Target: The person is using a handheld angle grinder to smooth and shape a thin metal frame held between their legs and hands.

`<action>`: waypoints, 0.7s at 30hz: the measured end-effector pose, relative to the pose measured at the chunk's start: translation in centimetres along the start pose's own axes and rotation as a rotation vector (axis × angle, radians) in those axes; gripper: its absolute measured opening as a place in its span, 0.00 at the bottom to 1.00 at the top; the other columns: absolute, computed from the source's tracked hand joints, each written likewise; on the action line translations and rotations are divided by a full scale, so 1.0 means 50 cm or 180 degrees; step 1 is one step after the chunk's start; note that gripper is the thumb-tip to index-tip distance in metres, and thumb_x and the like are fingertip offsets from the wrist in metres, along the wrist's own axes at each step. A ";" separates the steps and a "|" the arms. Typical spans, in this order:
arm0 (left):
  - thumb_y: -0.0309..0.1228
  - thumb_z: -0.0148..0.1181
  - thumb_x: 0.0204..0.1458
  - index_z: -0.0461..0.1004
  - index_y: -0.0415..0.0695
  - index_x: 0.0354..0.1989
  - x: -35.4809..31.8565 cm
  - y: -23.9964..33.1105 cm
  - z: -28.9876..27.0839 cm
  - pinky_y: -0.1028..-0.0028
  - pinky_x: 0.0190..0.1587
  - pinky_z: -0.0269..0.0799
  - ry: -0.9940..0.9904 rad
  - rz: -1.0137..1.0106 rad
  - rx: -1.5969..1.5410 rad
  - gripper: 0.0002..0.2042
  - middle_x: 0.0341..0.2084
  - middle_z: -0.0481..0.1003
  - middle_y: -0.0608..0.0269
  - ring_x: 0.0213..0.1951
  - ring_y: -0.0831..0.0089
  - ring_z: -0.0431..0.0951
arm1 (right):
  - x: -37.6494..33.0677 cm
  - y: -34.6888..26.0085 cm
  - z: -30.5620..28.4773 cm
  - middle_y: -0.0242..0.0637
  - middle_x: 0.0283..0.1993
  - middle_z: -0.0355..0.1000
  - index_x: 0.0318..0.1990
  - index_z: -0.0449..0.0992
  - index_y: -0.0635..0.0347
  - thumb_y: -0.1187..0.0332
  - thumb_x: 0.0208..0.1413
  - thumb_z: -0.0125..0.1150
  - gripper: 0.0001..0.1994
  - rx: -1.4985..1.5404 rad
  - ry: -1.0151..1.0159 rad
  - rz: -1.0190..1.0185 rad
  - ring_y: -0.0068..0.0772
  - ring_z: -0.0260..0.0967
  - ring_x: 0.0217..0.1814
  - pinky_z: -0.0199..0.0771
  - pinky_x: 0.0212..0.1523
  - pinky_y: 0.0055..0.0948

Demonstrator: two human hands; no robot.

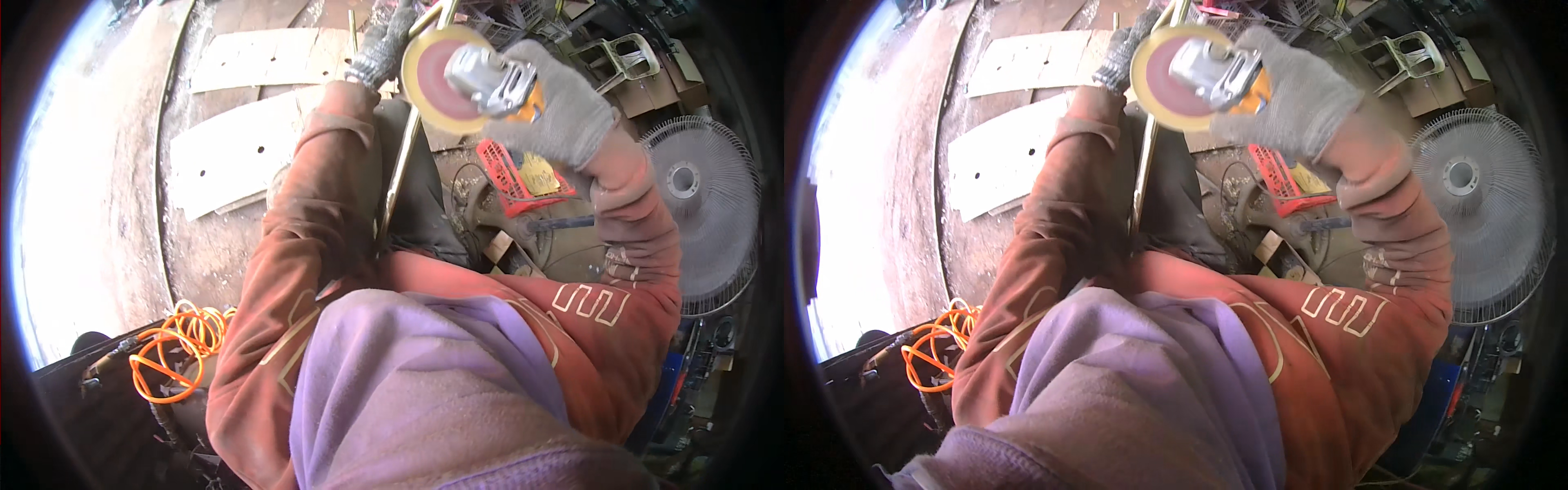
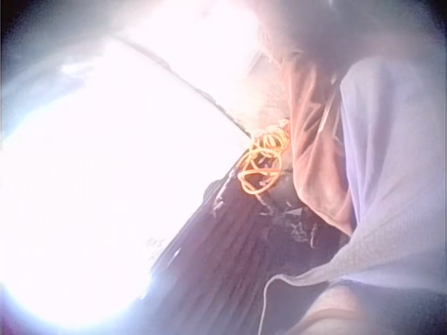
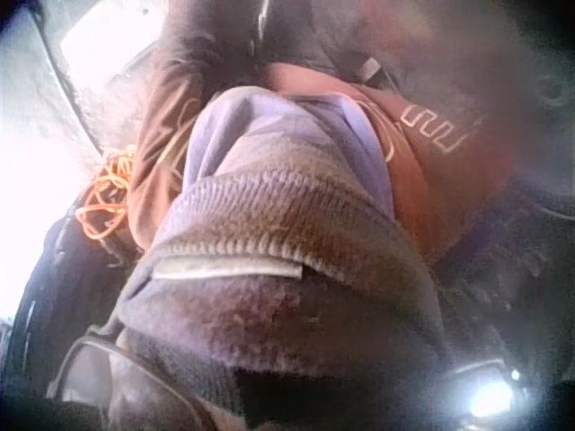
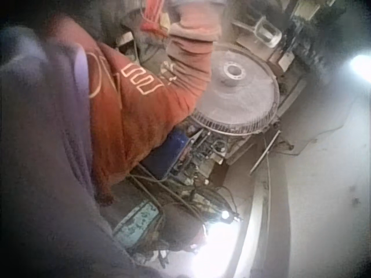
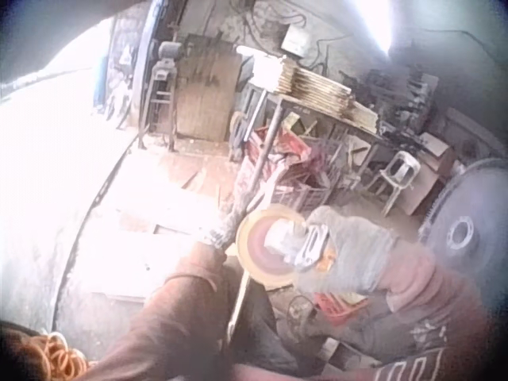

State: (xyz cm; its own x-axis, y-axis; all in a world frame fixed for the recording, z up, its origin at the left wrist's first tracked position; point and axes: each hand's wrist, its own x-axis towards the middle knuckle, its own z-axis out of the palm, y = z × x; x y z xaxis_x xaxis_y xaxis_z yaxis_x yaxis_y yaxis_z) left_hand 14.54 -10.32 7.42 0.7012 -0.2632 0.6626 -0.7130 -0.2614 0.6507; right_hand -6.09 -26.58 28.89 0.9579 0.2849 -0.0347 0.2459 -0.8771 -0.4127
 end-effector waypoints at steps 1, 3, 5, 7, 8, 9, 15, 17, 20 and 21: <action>0.29 0.61 0.58 0.70 0.53 0.61 -0.006 -0.008 -0.007 0.60 0.29 0.79 0.0020 0.0099 0.0105 0.21 0.36 0.80 0.43 0.33 0.53 0.83 | -0.006 -0.006 0.006 0.42 0.45 0.79 0.58 0.68 0.58 0.62 0.42 0.81 0.35 -0.0201 -0.0036 -0.0172 0.34 0.80 0.48 0.77 0.50 0.34; 0.38 0.59 0.59 0.73 0.51 0.55 0.004 -0.013 -0.006 0.63 0.22 0.74 0.0215 -0.0382 0.0029 0.16 0.27 0.79 0.50 0.21 0.60 0.79 | -0.027 -0.012 0.028 0.43 0.45 0.79 0.58 0.69 0.58 0.61 0.41 0.81 0.36 -0.0607 -0.0140 -0.0478 0.37 0.80 0.47 0.77 0.50 0.35; 0.54 0.57 0.58 0.79 0.43 0.44 0.016 -0.002 -0.006 0.66 0.19 0.70 0.0142 -0.1068 -0.0564 0.24 0.19 0.76 0.54 0.17 0.65 0.75 | -0.032 0.001 0.035 0.44 0.45 0.79 0.57 0.70 0.58 0.60 0.39 0.82 0.37 -0.0624 -0.0259 -0.0482 0.41 0.80 0.48 0.78 0.50 0.35; 0.64 0.53 0.56 0.80 0.39 0.34 0.015 0.021 -0.017 0.67 0.18 0.67 0.0175 -0.1191 -0.0835 0.33 0.15 0.73 0.57 0.16 0.68 0.73 | -0.034 0.012 0.039 0.44 0.46 0.78 0.57 0.70 0.57 0.60 0.38 0.83 0.37 -0.0418 -0.0130 -0.0521 0.41 0.80 0.48 0.77 0.51 0.35; 0.66 0.52 0.56 0.80 0.38 0.32 0.011 0.015 -0.013 0.67 0.18 0.67 0.0201 -0.1124 -0.0894 0.35 0.14 0.72 0.58 0.16 0.68 0.72 | -0.026 0.003 0.026 0.40 0.48 0.78 0.57 0.68 0.57 0.64 0.39 0.83 0.36 -0.0874 0.0003 -0.0395 0.34 0.78 0.51 0.77 0.52 0.33; 0.68 0.51 0.56 0.80 0.37 0.30 0.007 0.010 -0.010 0.67 0.18 0.66 0.0228 -0.1061 -0.0950 0.37 0.14 0.72 0.58 0.16 0.69 0.72 | -0.011 0.020 0.024 0.39 0.48 0.77 0.58 0.67 0.56 0.66 0.40 0.82 0.36 -0.0076 -0.0059 -0.0414 0.31 0.77 0.51 0.77 0.53 0.32; 0.64 0.50 0.58 0.78 0.41 0.33 -0.001 0.027 0.004 0.66 0.19 0.67 0.0087 -0.1416 -0.1104 0.32 0.17 0.73 0.58 0.17 0.67 0.73 | 0.030 0.050 -0.024 0.33 0.48 0.76 0.58 0.65 0.56 0.72 0.43 0.81 0.35 0.0323 0.0065 -0.0282 0.24 0.74 0.51 0.77 0.52 0.28; 0.57 0.52 0.60 0.75 0.44 0.42 0.002 0.001 -0.006 0.64 0.22 0.70 0.0070 -0.1257 -0.1023 0.25 0.24 0.75 0.56 0.21 0.64 0.76 | 0.016 0.045 -0.003 0.36 0.48 0.77 0.57 0.67 0.56 0.65 0.40 0.83 0.36 0.0449 -0.0089 -0.0464 0.26 0.74 0.50 0.76 0.52 0.30; 0.44 0.59 0.60 0.66 0.51 0.63 0.006 -0.036 -0.010 0.59 0.34 0.78 -0.0404 -0.0872 -0.0275 0.24 0.43 0.79 0.51 0.35 0.56 0.83 | -0.006 0.029 0.021 0.39 0.48 0.77 0.57 0.70 0.54 0.58 0.37 0.85 0.38 -0.0605 -0.0050 -0.0564 0.29 0.75 0.50 0.76 0.52 0.33; 0.42 0.61 0.60 0.65 0.53 0.67 0.009 -0.038 -0.008 0.58 0.37 0.80 -0.0490 -0.0811 -0.0183 0.27 0.47 0.79 0.50 0.38 0.54 0.84 | 0.000 0.027 0.015 0.39 0.48 0.77 0.57 0.69 0.54 0.58 0.38 0.84 0.38 -0.0538 -0.0026 -0.0518 0.31 0.76 0.50 0.76 0.52 0.33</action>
State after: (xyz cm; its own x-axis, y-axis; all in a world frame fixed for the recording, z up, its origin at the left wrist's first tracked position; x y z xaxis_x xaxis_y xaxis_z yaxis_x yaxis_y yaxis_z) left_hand 16.20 -9.58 6.62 0.8464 -0.3348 0.4142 -0.5100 -0.2854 0.8115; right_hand -5.88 -27.49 27.66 0.9025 0.4305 0.0122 0.4191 -0.8713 -0.2553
